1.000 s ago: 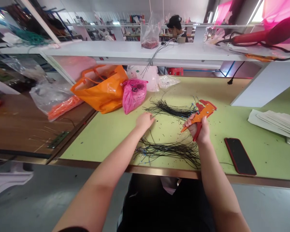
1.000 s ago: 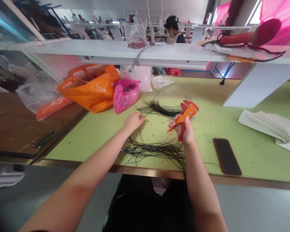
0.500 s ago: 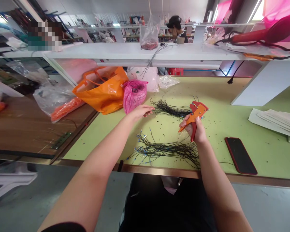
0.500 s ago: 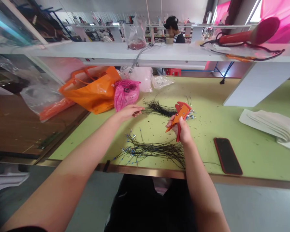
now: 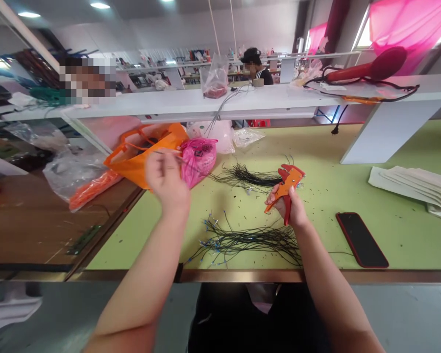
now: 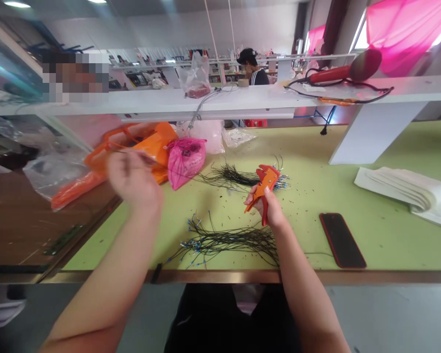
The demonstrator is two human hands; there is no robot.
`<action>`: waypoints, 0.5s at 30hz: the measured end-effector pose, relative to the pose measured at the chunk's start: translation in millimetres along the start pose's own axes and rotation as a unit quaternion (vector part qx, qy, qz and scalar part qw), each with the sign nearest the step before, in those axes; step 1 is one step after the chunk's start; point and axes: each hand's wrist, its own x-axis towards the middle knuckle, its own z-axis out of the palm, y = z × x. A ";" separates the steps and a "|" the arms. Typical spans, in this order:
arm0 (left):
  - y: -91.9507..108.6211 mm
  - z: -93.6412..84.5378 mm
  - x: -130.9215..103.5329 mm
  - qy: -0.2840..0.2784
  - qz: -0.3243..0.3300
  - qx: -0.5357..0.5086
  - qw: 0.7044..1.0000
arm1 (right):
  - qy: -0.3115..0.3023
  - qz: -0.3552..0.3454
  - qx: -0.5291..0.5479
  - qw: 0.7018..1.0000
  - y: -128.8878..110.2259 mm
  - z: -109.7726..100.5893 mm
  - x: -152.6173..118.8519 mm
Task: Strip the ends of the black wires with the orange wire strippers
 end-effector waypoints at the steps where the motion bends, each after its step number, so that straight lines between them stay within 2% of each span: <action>1: 5.2 4.4 3.9 0.064 0.061 -0.010 0.996 | 0.000 0.000 -0.004 1.000 0.6 0.2 -0.3; 2: 8.1 11.2 6.6 0.097 0.099 -0.019 0.990 | 0.001 0.000 -0.011 1.000 1.1 0.3 -0.5; 3: 8.5 20.3 7.7 0.093 0.111 -0.027 0.989 | 0.003 -0.002 -0.018 1.000 1.7 0.3 -0.5; 4: 6.7 31.4 7.1 0.060 0.099 -0.034 0.993 | 0.006 -0.003 -0.025 1.000 2.4 0.3 -0.2; 6: -2.1 57.6 2.8 -0.051 0.037 -0.054 0.997 | 0.009 -0.002 -0.031 0.999 5.0 -0.4 1.2; 8: -13.7 84.5 -0.8 -0.106 -0.027 -0.080 0.991 | 0.010 0.008 -0.022 1.000 10.2 -1.8 3.5; 11: -27.7 117.1 3.7 -0.108 -0.077 -0.100 0.986 | 0.025 0.052 -0.006 0.998 22.8 -4.2 7.7; 15: -31.8 142.5 15.4 -0.092 -0.083 -0.113 0.986 | 0.020 0.180 -0.006 0.983 39.2 -1.6 9.3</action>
